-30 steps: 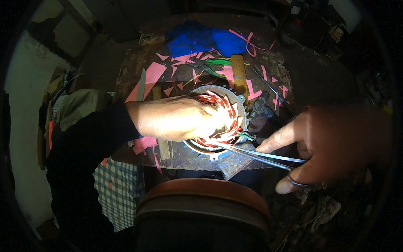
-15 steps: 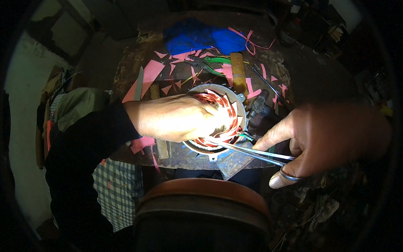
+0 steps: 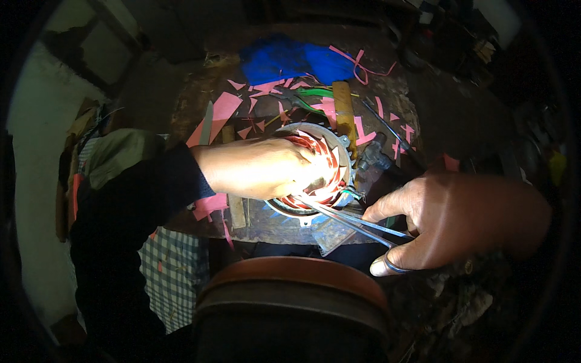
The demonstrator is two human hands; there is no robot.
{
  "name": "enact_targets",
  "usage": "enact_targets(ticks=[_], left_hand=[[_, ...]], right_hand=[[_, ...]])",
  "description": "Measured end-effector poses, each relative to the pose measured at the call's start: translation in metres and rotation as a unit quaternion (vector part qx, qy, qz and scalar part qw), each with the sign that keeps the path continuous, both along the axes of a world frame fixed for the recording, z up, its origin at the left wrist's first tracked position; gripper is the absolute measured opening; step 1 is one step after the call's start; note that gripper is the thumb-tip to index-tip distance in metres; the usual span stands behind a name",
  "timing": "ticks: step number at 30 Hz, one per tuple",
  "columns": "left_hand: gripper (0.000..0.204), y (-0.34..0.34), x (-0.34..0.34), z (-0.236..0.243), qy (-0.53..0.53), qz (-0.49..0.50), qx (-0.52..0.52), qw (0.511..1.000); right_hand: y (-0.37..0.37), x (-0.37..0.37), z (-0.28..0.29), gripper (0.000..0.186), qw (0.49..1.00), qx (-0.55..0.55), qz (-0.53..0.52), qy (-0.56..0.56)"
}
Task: The person holds a circular electrical component with red windings and uses a soldering iron to apply heat to the wire connections. They repeatedly reposition the component and apply solder to different points on the assembly.
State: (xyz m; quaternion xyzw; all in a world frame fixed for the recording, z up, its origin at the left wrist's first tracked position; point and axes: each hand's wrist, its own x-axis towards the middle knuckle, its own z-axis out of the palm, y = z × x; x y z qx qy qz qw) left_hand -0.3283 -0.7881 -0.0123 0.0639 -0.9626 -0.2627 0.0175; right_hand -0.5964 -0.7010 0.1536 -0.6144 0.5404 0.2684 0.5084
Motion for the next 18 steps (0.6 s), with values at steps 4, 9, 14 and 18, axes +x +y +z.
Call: enact_targets(ticks=[4, 9, 14, 18], left_hand=[[0.009, -0.001, -0.002, -0.01, 0.052, 0.01, 0.027, 0.998], [0.008, -0.002, -0.004, -0.008, 0.03, 0.026, 0.053, 0.998], [0.009, 0.037, 0.043, 0.035, 0.193, 0.172, 0.068, 0.964], [0.024, 0.101, 0.101, 0.046, 0.004, 0.311, -0.037, 0.95]], right_hand=[[-0.001, 0.003, -0.007, 0.086, 0.998, -0.033, 0.052, 0.009], [-0.004, -0.006, -0.004, 0.086, 0.996, -0.026, 0.06, 0.053], [0.01, -0.031, 0.019, 0.084, 0.981, -0.002, 0.163, 0.105], [0.039, -0.049, 0.011, 0.07, 0.952, -0.134, 0.275, 0.013]])
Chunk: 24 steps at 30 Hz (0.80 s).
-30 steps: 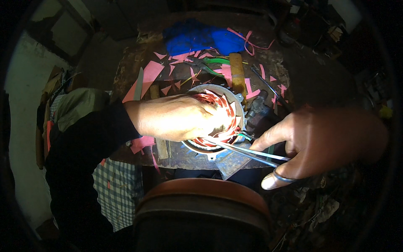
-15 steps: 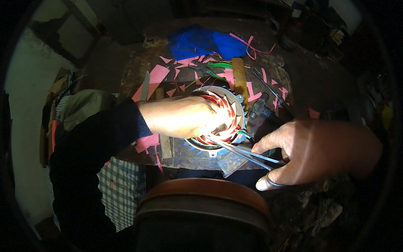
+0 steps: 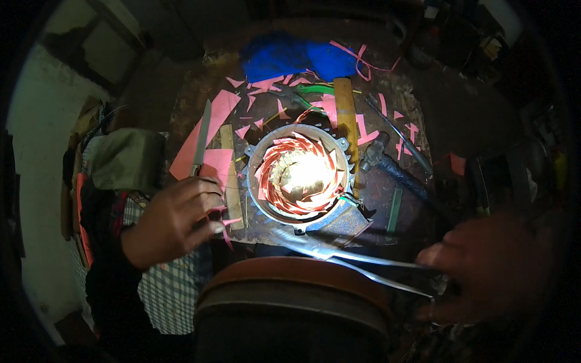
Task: The person holds a circular electrical component with red windings and uses a soldering iron to apply heat to the wire connections. They repeatedly reposition the component and apply solder to different points on the assembly.
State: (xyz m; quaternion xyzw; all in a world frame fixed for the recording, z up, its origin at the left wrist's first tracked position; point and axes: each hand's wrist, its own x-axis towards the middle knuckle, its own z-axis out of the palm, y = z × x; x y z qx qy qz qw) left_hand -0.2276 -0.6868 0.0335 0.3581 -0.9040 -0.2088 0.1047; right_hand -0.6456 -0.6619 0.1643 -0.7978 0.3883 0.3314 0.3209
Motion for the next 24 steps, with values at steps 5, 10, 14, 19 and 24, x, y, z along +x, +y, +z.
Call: enact_targets(ticks=[5, 10, 14, 19, 24], left_hand=[[0.041, 0.038, -0.006, -0.021, -0.015, 0.01, -0.251, 0.968], [0.05, 0.012, -0.056, -0.043, 0.073, -0.118, -0.166, 0.976], [0.053, -0.002, -0.07, -0.065, 0.156, -0.116, -0.176, 0.965], [0.051, -0.003, -0.065, -0.074, 0.161, -0.128, -0.165, 0.965], [0.049, -0.007, -0.067, -0.076, 0.16, -0.138, -0.16, 0.964]], right_hand=[[0.016, 0.008, -0.073, 0.045, 0.936, -0.235, 0.047, -0.258], [0.005, 0.044, -0.136, 0.031, 0.831, -0.369, 0.093, -0.406], [-0.006, 0.048, -0.14, 0.035, 0.825, -0.361, 0.092, -0.424], [-0.014, 0.049, -0.141, 0.042, 0.83, -0.331, 0.112, -0.435], [-0.027, 0.046, -0.137, 0.05, 0.866, -0.224, 0.064, -0.442]])
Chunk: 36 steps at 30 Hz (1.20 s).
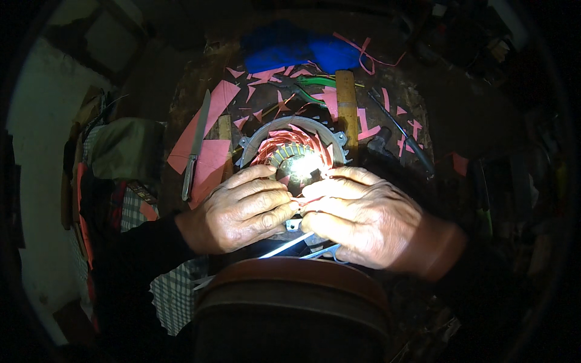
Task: The person holds a circular electrical component with red windings and uses a soldering iron to apply heat to the wire connections. They repeatedly reposition the component and apply solder to different points on the assembly.
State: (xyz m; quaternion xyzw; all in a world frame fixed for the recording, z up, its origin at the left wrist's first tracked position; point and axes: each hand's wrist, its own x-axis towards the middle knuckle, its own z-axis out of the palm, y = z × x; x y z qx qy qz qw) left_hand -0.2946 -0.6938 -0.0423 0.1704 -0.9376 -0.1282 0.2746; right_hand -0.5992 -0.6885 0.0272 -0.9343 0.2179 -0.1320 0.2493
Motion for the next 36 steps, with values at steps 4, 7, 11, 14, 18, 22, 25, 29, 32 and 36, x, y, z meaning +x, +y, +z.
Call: enact_targets(ticks=[4, 7, 11, 14, 18, 22, 25, 29, 32, 36], left_hand=[[0.053, 0.0, 0.001, 0.001, -0.011, -0.008, 0.012, 1.0], [0.056, 0.001, 0.003, 0.005, -0.006, 0.007, 0.044, 0.999], [0.062, -0.003, 0.013, 0.012, 0.028, 0.013, 0.094, 0.995], [0.058, -0.008, 0.018, 0.016, 0.073, 0.027, 0.07, 0.995], [0.052, -0.007, 0.008, 0.023, 0.053, 0.03, 0.067, 0.996], [0.045, -0.005, -0.022, 0.029, 0.043, 0.063, 0.089, 0.993], [0.036, -0.009, -0.041, 0.032, 0.004, 0.108, 0.141, 0.984], [0.032, -0.015, -0.054, 0.036, -0.129, 0.125, 0.216, 0.96], [0.036, -0.012, -0.062, 0.038, -0.043, 0.148, 0.164, 0.974], [0.04, -0.014, -0.072, 0.04, 0.003, 0.113, 0.063, 0.992]], right_hand=[[0.0, 0.005, -0.005, 0.052, 0.999, -0.046, -0.009, -0.014], [0.011, 0.002, -0.007, 0.054, 0.998, -0.057, -0.023, 0.013], [0.028, -0.029, 0.006, 0.049, 0.991, -0.105, -0.071, 0.032], [0.042, -0.07, 0.023, 0.036, 0.982, -0.113, -0.149, 0.026], [0.073, -0.097, 0.007, 0.039, 0.897, 0.085, -0.422, -0.105], [0.078, -0.093, -0.028, 0.036, 0.837, 0.188, -0.451, -0.246], [0.077, -0.069, -0.055, 0.035, 0.816, 0.213, -0.452, -0.29], [0.072, -0.043, -0.079, 0.043, 0.827, 0.183, -0.452, -0.28], [0.079, -0.032, -0.093, 0.041, 0.821, 0.229, -0.434, -0.293], [0.088, -0.025, -0.108, 0.046, 0.826, 0.24, -0.436, -0.266]])
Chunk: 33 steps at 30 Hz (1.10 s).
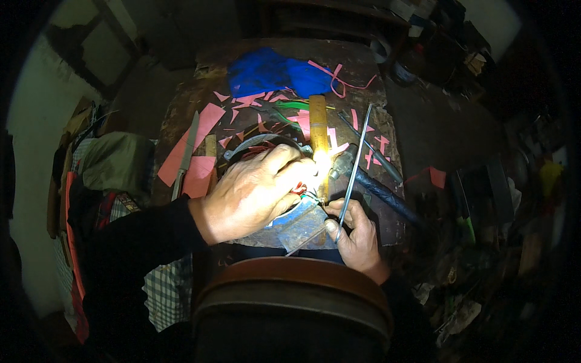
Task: The person holds a circular electrical component with red windings and uses a soldering iron to apply heat to the wire connections. They repeatedly reposition the component and apply solder to different points on the assembly.
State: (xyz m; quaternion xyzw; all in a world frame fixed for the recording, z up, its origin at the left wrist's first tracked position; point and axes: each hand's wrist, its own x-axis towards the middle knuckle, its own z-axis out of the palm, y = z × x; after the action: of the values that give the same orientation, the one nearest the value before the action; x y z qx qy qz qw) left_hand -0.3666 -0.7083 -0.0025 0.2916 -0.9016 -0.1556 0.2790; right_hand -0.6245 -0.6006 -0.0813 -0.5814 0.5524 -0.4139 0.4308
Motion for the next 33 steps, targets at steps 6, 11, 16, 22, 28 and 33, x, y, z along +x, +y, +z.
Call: enact_targets(ticks=[6, 11, 16, 22, 28, 33], left_hand=[[0.035, -0.024, -0.007, 0.001, -0.037, -0.161, -0.05, 0.985], [0.024, -0.028, -0.008, -0.001, -0.052, -0.144, 0.031, 0.988], [0.013, -0.036, -0.012, -0.006, 0.045, -0.138, 0.114, 0.983], [0.013, -0.049, -0.015, -0.006, 0.037, -0.163, 0.173, 0.971], [0.019, -0.039, -0.004, -0.005, -0.065, -0.201, 0.157, 0.965], [0.016, -0.037, 0.009, 0.004, -0.037, -0.213, 0.249, 0.944]], right_hand=[[0.006, 0.004, -0.008, 0.049, 0.999, -0.019, -0.015, -0.028], [0.009, 0.01, -0.008, 0.048, 0.999, -0.039, -0.036, -0.011], [0.015, 0.012, -0.003, 0.047, 0.998, -0.033, -0.045, 0.009], [0.024, 0.018, 0.003, 0.054, 0.998, -0.014, -0.053, 0.041], [0.061, 0.041, 0.004, 0.069, 0.995, 0.006, -0.054, 0.081], [0.074, 0.034, -0.001, 0.072, 0.997, 0.054, -0.01, 0.053]])
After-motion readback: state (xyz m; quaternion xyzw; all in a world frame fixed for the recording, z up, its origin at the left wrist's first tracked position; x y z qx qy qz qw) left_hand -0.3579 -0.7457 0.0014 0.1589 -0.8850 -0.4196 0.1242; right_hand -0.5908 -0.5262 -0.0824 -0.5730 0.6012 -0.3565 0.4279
